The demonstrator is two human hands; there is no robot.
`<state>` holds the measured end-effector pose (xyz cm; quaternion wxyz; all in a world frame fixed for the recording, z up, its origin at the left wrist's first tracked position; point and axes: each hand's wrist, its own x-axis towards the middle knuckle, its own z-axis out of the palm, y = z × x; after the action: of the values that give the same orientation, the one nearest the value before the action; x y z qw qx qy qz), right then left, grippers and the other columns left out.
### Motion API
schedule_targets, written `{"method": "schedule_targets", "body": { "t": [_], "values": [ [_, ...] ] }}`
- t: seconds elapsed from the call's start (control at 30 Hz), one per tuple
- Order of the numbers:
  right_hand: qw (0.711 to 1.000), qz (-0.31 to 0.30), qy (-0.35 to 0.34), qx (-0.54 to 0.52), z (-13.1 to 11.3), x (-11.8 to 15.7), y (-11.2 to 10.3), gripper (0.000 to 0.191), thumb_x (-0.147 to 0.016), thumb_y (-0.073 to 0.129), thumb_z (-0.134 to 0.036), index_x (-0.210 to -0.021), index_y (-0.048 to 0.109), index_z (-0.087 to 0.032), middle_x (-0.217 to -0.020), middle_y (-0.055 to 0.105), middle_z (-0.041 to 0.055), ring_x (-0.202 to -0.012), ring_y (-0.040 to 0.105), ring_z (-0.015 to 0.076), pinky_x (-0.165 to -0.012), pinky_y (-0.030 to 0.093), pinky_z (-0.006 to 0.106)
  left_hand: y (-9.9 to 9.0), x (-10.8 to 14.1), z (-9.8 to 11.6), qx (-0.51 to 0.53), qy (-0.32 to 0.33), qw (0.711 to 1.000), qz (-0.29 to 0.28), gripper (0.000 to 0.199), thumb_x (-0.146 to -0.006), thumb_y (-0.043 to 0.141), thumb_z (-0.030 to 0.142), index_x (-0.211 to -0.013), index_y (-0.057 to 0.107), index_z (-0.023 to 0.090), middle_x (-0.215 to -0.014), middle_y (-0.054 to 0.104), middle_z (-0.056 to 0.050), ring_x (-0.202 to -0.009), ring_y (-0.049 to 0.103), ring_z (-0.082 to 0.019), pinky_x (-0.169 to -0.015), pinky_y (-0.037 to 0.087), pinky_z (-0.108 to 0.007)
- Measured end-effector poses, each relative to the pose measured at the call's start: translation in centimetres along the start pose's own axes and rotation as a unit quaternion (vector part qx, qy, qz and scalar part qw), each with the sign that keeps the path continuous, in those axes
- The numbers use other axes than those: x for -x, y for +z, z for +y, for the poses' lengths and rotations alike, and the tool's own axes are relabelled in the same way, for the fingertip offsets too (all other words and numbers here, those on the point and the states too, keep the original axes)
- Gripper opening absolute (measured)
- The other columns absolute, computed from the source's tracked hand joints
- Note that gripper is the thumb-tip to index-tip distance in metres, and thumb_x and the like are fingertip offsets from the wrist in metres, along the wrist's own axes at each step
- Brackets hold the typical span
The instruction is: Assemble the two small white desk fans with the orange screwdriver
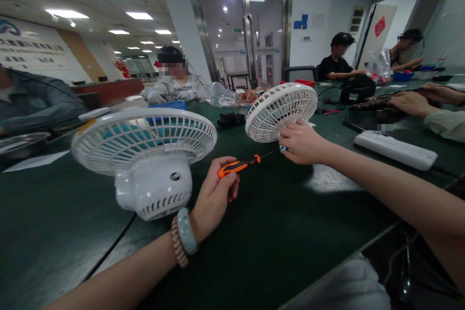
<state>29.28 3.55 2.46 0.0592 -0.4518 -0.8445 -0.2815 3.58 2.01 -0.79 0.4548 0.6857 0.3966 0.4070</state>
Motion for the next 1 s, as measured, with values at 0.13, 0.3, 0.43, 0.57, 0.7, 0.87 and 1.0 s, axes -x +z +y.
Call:
{"method": "schedule_targets", "body": {
  "t": [0.13,0.3,0.43,0.57,0.7,0.87,1.0],
  "values": [
    [1.0,0.003,-0.003,0.003,0.03,-0.02,0.06,0.025,-0.079,0.044,-0.03,-0.083,0.062,-0.013,-0.09,0.058,0.0109,-0.088,0.044,0.0234,-0.073,0.023,0.035,-0.02,-0.01,0.08,0.013,-0.012,1.0,-0.004,0.029,-0.082,0.04,0.034,-0.109,0.039,0.023,-0.071,0.05,0.004,-0.053,0.047,-0.009,-0.046,0.038,-0.021],
    [1.0,0.003,-0.002,0.006,0.02,0.0,-0.05,0.026,-0.079,0.043,-0.031,-0.084,0.062,-0.013,-0.09,0.058,0.0109,-0.089,0.045,0.0237,-0.074,0.023,0.036,0.01,-0.21,-0.06,0.037,-0.025,0.999,-0.001,0.03,-0.083,0.035,0.038,-0.108,0.039,0.022,-0.069,0.05,0.003,-0.052,0.046,-0.01,-0.044,0.036,-0.022],
    [1.0,-0.001,0.001,0.002,-0.06,0.01,-0.17,0.026,-0.079,0.044,-0.031,-0.084,0.062,-0.014,-0.092,0.059,0.0112,-0.089,0.045,0.0236,-0.074,0.024,0.036,-0.03,-0.38,-0.28,0.031,-0.025,0.999,0.002,0.029,-0.083,0.035,0.039,-0.107,0.04,0.022,-0.071,0.05,0.003,-0.051,0.046,-0.009,-0.043,0.035,-0.021],
    [1.0,0.002,-0.002,0.002,-0.05,-0.02,-0.11,0.026,-0.079,0.044,-0.031,-0.084,0.062,-0.013,-0.092,0.059,0.0114,-0.09,0.045,0.0238,-0.074,0.024,0.036,-0.16,-0.52,-0.51,0.012,-0.021,1.0,0.01,0.03,-0.084,0.034,0.04,-0.107,0.04,0.021,-0.065,0.049,0.003,-0.052,0.047,-0.01,-0.044,0.035,-0.022],
    [1.0,0.0,-0.004,0.0,-0.03,-0.07,-0.13,0.025,-0.079,0.045,-0.03,-0.084,0.062,-0.013,-0.092,0.058,0.0114,-0.089,0.045,0.0238,-0.073,0.024,0.036,-0.21,-0.5,-0.56,-0.006,-0.01,0.999,0.03,0.031,-0.083,0.035,0.038,-0.107,0.042,0.02,-0.063,0.048,0.003,-0.053,0.046,-0.011,-0.045,0.036,-0.022],
    [1.0,-0.003,0.002,0.001,-0.1,-0.07,-0.24,0.026,-0.079,0.044,-0.031,-0.085,0.062,-0.013,-0.093,0.058,0.0118,-0.09,0.045,0.0243,-0.073,0.024,0.036,-0.22,-0.45,-0.49,-0.023,-0.004,0.999,0.04,0.03,-0.084,0.036,0.038,-0.106,0.044,0.019,-0.063,0.047,0.004,-0.053,0.045,-0.01,-0.046,0.036,-0.022],
    [1.0,-0.006,0.001,-0.001,-0.12,-0.11,-0.25,0.025,-0.079,0.045,-0.031,-0.085,0.062,-0.013,-0.093,0.058,0.0119,-0.09,0.045,0.0242,-0.074,0.024,0.037,-0.28,-0.51,-0.58,-0.021,-0.02,0.999,0.037,0.034,-0.083,0.036,0.043,-0.106,0.045,0.019,-0.064,0.047,0.003,-0.051,0.043,-0.01,-0.044,0.035,-0.021]
  ]
}}
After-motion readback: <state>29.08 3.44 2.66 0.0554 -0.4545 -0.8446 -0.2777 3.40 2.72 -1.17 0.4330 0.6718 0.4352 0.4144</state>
